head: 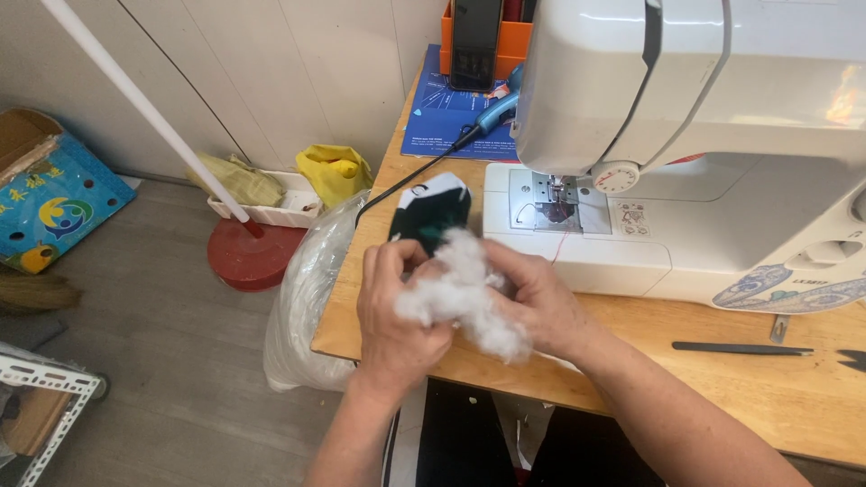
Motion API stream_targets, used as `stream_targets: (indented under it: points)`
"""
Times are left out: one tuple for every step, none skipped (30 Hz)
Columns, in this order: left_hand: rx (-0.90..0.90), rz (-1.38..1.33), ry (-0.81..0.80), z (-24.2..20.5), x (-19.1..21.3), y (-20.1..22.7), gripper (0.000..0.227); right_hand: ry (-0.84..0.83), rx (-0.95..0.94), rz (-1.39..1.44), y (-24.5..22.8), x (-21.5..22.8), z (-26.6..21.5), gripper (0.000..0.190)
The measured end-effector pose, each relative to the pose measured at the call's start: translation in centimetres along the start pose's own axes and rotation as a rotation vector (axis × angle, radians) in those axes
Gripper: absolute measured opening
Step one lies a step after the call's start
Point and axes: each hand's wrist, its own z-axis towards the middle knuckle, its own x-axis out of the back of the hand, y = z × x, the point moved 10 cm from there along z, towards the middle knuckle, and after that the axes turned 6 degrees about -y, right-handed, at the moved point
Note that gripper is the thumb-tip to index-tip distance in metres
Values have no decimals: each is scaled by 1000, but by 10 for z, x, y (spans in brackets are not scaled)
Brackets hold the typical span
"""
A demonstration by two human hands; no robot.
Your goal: The person stuffs a fabric fish-shaped toy with synthetic filling by hand, then pushes the filling into the tail and fins.
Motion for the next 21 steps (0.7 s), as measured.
stream_targets:
  points:
    - [0,-1,-1,-2,-2,5,21,1,-1,0,5,-1,0,46]
    - [1,74,84,-5,5,12,23,69,-58,135,17,5,-2,42]
    - [3,150,170,-9,11,19,26,137,-114,271,30,9,-5,40]
    - [3,149,170,-11,11,20,26,138,-114,270,18,7,-3,40]
    - [-7,204,161,-14,10,23,19,135,-149,265,8,5,-1,40]
    - [-17,260,152,-16,9,25,18,131,-183,260,-1,2,0,42]
    - [-17,260,153,-15,10,29,18,130,-182,260,2,3,1,42]
    - [-19,232,153,-15,12,33,18,123,-200,250,7,3,1,51]
    - [-20,203,153,-15,14,36,19,116,-217,240,12,2,1,61]
    - [-21,202,151,-18,14,35,19,118,-217,240,15,0,0,61]
    - [-2,134,119,-20,11,31,13,105,-168,214,13,-2,-1,50]
    - [14,67,89,-21,9,26,14,92,-116,186,10,-4,0,38]
    - [10,67,90,-22,11,28,14,94,-112,185,7,-5,-1,38]
    - [7,6,61,-22,11,29,13,115,-114,162,3,-3,-3,41]
    - [4,-54,31,-22,10,30,13,136,-116,139,0,-1,-5,44]
    - [0,-53,35,-22,10,33,13,135,-112,137,3,-2,-4,44]
    - [-11,-80,11,-21,8,36,11,169,-149,-10,7,2,-5,32]
    - [-27,-108,-13,-20,6,40,14,207,-185,-157,10,7,-6,26]
    - [-34,-108,-9,-19,6,42,14,209,-178,-160,11,8,-6,26]
    - [-28,-161,-33,-19,1,43,15,215,-74,-255,1,10,-5,25]
    - [-22,-214,-58,-19,-3,44,17,221,31,-350,-9,9,-5,26]
